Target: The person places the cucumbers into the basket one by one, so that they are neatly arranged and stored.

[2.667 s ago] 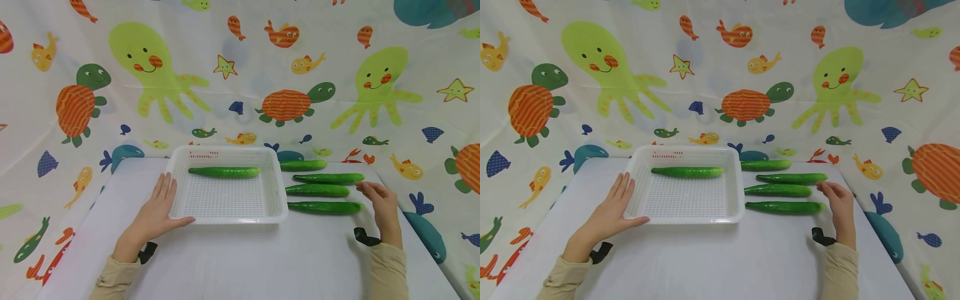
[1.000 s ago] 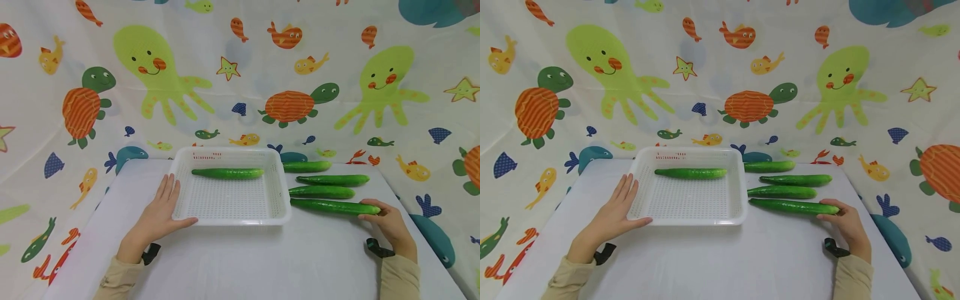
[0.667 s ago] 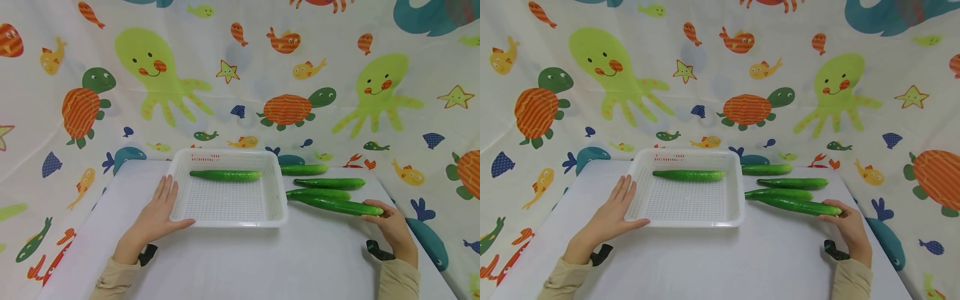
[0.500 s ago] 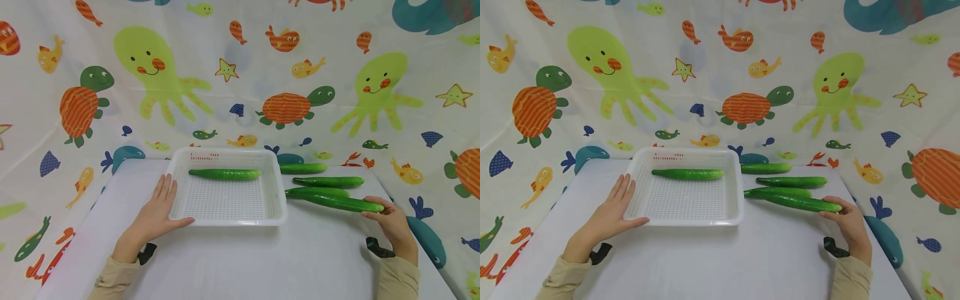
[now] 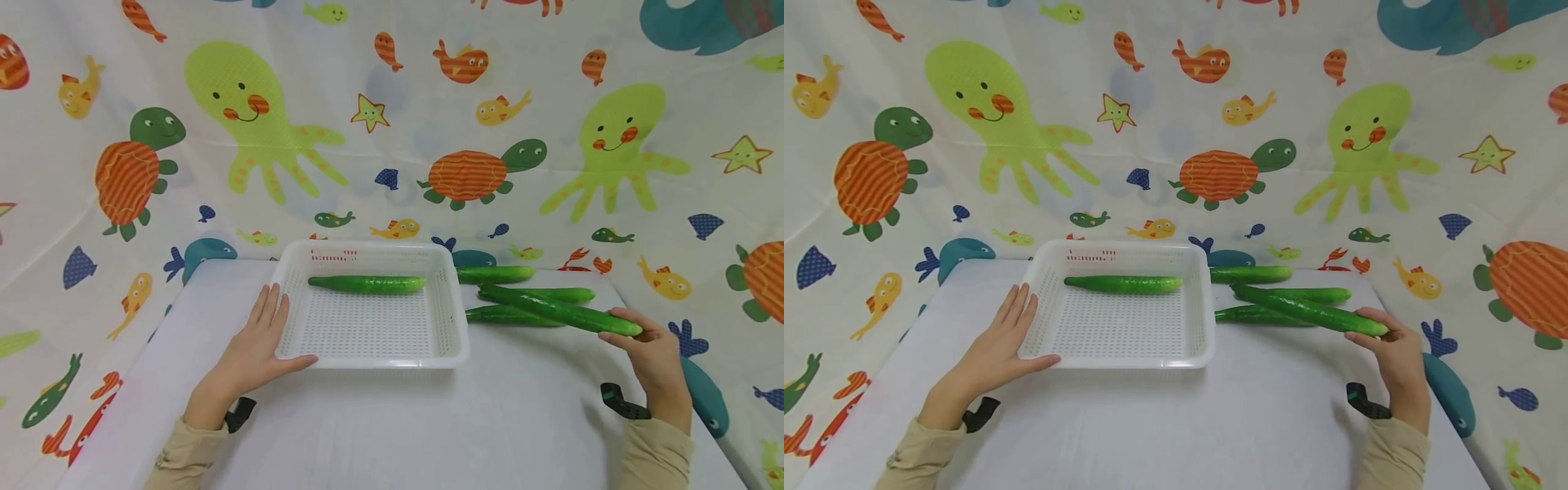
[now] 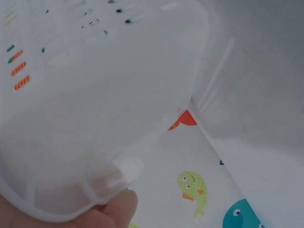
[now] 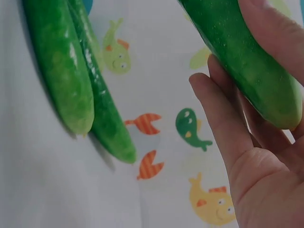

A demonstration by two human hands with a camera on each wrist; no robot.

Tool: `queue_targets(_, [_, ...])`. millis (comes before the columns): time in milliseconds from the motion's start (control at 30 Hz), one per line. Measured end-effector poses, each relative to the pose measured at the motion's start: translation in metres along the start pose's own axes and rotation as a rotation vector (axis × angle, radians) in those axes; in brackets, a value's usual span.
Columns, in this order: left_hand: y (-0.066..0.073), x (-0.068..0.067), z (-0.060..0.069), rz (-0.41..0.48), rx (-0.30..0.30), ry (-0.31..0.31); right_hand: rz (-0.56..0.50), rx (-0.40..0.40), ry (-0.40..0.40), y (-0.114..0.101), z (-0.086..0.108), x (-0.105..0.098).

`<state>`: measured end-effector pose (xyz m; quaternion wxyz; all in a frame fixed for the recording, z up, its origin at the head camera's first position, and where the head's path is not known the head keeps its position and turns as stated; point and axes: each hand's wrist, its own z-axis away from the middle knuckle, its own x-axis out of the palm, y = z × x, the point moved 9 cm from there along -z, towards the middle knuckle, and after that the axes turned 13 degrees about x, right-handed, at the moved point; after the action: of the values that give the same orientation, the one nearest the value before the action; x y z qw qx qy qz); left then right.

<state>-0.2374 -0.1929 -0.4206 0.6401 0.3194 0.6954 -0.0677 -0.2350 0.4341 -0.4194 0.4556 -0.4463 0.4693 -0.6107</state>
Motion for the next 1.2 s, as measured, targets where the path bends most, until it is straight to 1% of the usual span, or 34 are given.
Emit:
queue_targets(67, [0.0,0.0,0.0,0.002,0.0,0.002,0.003,0.002,0.034,-0.005,0.002,0.001])
queue_targets(167, [0.0,0.0,0.0,0.004,0.002,0.003,-0.002,-0.011,0.064,-0.011,0.004,0.004])
queue_targets(367, [0.0,-0.001,0.0,0.008,0.003,0.006,-0.017,-0.047,0.074,-0.022,0.006,0.018])
queue_targets(633, [0.0,0.001,0.0,0.008,0.005,0.01,-0.057,-0.066,0.054,-0.032,0.008,0.044])
queue_targets(900, [-0.001,-0.001,0.001,0.005,0.006,0.017,-0.008,-0.08,0.08,-0.037,0.011,0.065])
queue_targets(1100, [-0.001,0.0,0.001,0.015,0.005,0.009,-0.056,-0.138,0.027,-0.042,0.013,0.081])
queue_targets(1200, [-0.001,0.0,0.0,0.008,0.005,0.009,-0.066,-0.152,-0.004,-0.043,0.012,0.091])
